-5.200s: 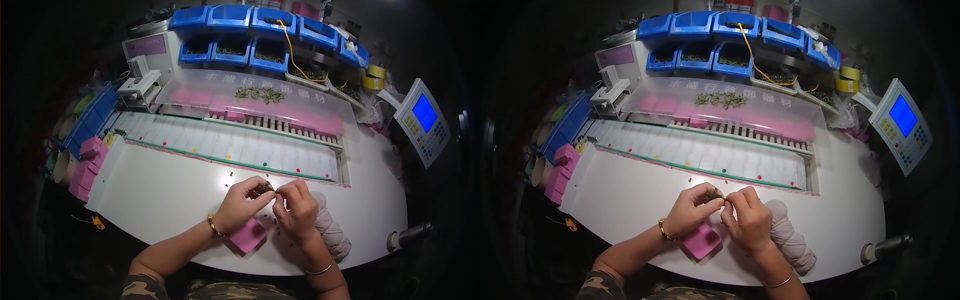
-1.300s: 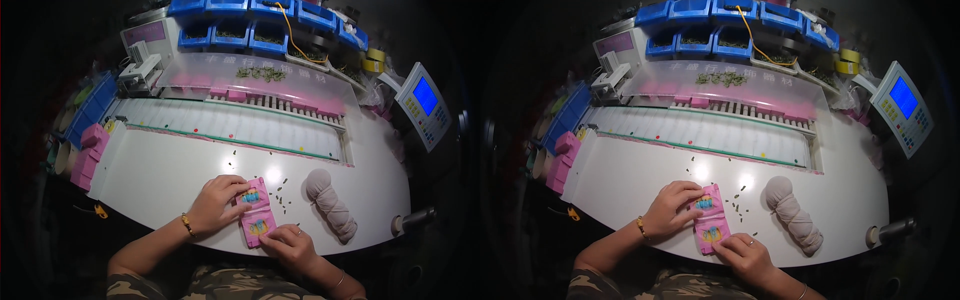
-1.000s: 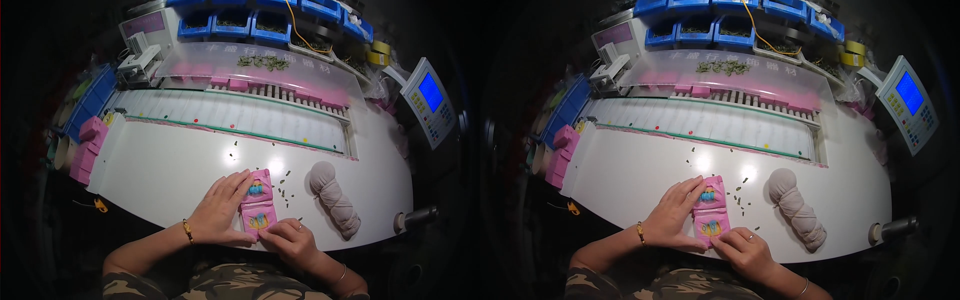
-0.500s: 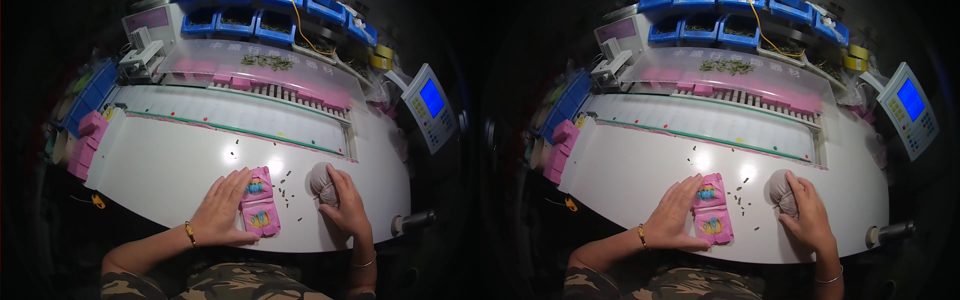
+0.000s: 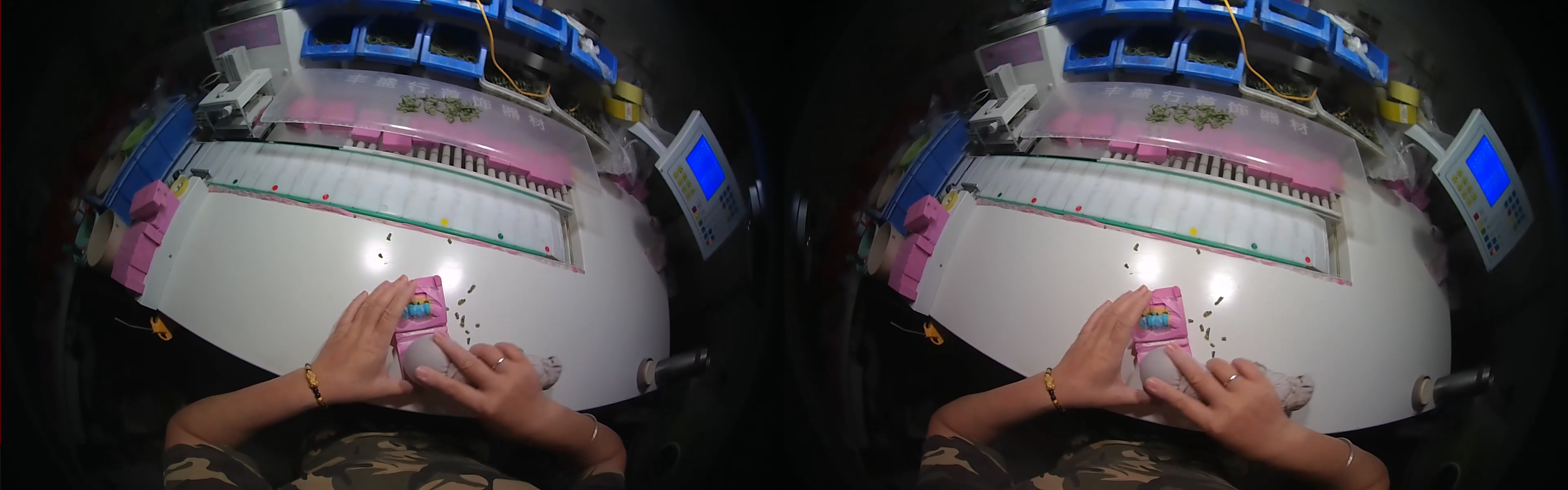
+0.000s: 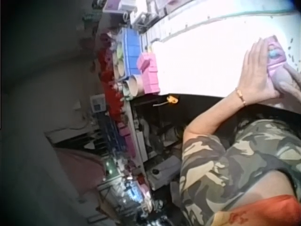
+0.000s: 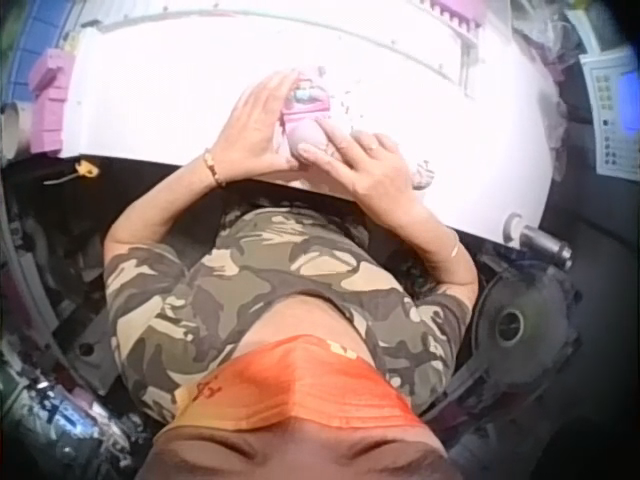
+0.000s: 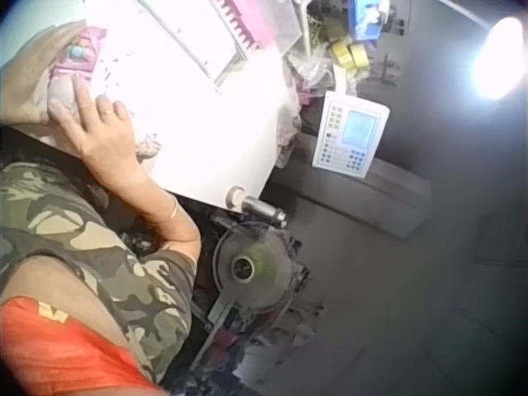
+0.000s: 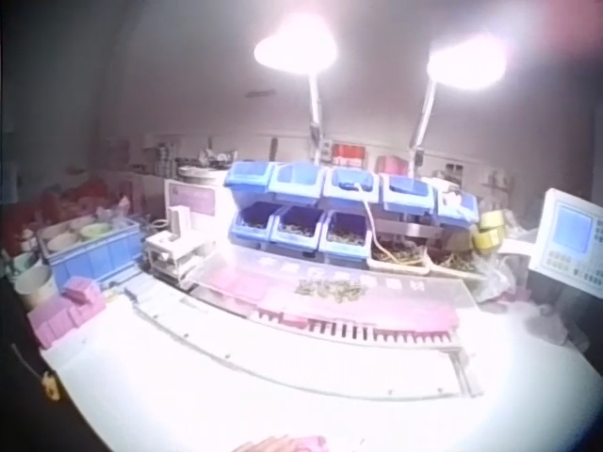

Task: The person assembles small components into pink plastic housings by hand, using a cloth to wipe various parts. They pick up individual metal rings and small green pieces from bins, place them into the housings, and use a control panel with a screen.

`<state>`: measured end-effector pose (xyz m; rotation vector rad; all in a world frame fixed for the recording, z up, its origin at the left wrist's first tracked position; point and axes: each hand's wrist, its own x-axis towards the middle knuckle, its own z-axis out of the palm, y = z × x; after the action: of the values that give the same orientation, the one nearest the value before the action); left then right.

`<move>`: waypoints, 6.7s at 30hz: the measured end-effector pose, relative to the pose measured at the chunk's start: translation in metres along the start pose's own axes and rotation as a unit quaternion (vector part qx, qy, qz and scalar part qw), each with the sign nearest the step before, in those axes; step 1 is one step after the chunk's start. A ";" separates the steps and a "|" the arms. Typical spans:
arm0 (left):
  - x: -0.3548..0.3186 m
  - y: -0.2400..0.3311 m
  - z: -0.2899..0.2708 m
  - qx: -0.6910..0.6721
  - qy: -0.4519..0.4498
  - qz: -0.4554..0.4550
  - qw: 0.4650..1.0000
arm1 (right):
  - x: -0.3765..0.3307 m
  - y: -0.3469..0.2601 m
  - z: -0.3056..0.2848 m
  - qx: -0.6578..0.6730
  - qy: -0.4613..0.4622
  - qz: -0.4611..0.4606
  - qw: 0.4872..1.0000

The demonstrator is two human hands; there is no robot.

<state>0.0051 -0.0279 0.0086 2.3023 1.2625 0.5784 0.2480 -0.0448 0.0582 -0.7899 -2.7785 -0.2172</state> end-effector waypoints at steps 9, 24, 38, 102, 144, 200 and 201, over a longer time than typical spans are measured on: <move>-0.001 0.000 0.000 -0.017 0.008 -0.011 1.000 | 0.002 -0.005 -0.014 -0.044 -0.048 -0.033 0.997; 0.002 -0.009 0.000 -0.074 0.020 -0.013 0.997 | 0.039 0.024 0.010 -0.014 0.004 0.015 1.000; 0.000 -0.002 -0.005 -0.245 0.106 -0.024 0.963 | -0.019 0.061 0.002 -0.116 -0.035 0.249 0.961; 0.042 -0.007 -0.001 -0.168 0.186 -0.003 0.968 | 0.059 0.045 0.060 0.626 0.112 0.383 0.670; 0.285 -0.061 0.019 0.206 0.077 -0.187 0.958 | -0.118 0.290 0.094 0.004 0.119 0.633 0.765; 0.266 0.057 0.094 0.068 -0.027 0.184 0.980 | -0.127 0.223 0.080 -0.056 0.130 0.673 0.726; 0.257 0.050 0.089 0.068 -0.024 0.182 0.981 | -0.121 0.218 0.080 -0.056 0.131 0.671 0.728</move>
<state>0.2149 0.1525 0.0023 2.6690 0.8863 0.5643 0.4485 0.0953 -0.0346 -2.2697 -1.3391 -0.1667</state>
